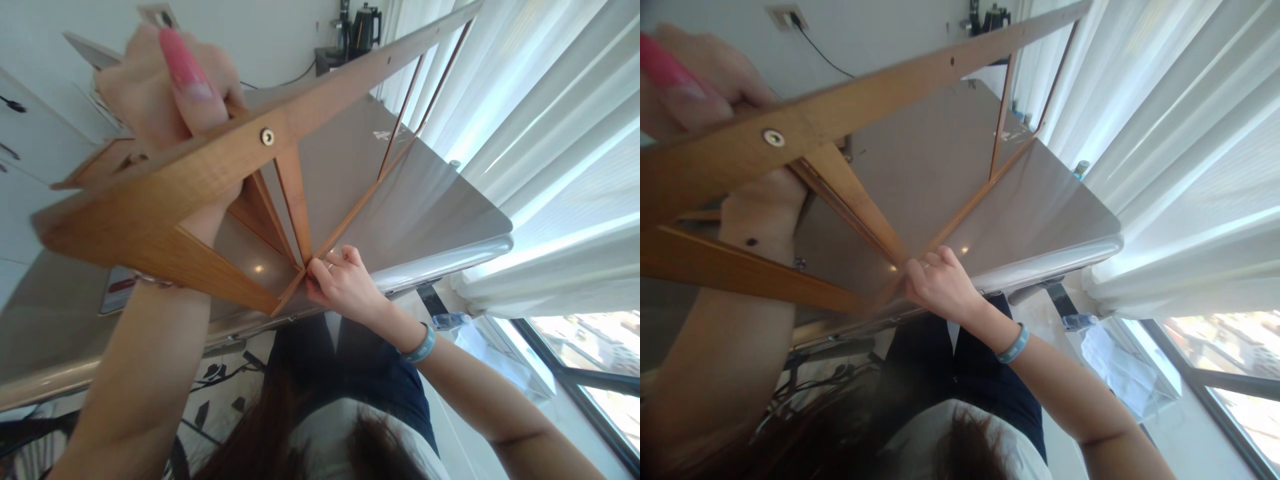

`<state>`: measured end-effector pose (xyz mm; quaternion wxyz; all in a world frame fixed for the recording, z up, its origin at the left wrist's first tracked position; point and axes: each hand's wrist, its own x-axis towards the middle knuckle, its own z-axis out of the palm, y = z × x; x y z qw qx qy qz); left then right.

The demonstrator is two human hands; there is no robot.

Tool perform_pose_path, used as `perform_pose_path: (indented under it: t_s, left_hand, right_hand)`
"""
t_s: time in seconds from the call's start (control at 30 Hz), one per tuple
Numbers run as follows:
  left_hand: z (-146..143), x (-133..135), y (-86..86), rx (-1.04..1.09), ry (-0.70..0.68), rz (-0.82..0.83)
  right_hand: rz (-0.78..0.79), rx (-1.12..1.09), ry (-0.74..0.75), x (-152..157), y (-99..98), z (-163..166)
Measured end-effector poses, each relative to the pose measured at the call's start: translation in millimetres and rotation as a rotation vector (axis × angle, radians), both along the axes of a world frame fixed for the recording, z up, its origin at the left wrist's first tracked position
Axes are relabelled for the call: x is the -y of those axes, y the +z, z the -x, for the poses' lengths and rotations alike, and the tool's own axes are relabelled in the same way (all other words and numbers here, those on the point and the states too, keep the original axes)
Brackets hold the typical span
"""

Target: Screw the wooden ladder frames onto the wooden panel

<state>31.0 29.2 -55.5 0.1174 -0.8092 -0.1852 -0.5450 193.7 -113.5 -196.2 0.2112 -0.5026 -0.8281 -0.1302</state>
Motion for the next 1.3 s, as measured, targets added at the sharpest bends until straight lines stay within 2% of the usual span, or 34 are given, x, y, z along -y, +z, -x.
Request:
perform_pose_path:
  t_s: [0.07,0.17,0.27,0.43,0.8,1.1,1.3]
  left_hand:
    - [-2.9,-2.1,-0.8,0.037,0.045,-0.092]
    - [-8.4,-0.6,-0.1,0.044,0.039,-0.181]
    - [-12.6,3.5,1.7,0.046,0.007,-0.199]
    - [-14.6,8.3,0.5,0.044,-0.033,-0.192]
    - [-12.4,12.8,6.3,-0.035,-0.030,-0.194]
    - [-12.2,14.3,7.4,-0.040,-0.054,-0.177]
    - [-11.9,14.8,7.5,-0.034,-0.073,-0.164]
  right_hand:
    - [-0.010,0.005,-0.055,5.0,0.1,2.2]
    - [-0.072,-0.018,-0.133,12.8,-3.6,7.1]
    - [-0.135,-0.085,-0.193,17.5,-9.3,14.1]
    - [-0.099,-0.179,-0.287,16.1,-14.5,24.8]
    - [-0.225,-0.169,-0.223,11.7,-20.9,26.5]
    - [-0.178,-0.196,-0.232,13.9,-25.4,22.6]
    - [-0.230,-0.107,-0.249,15.9,-19.5,28.1]
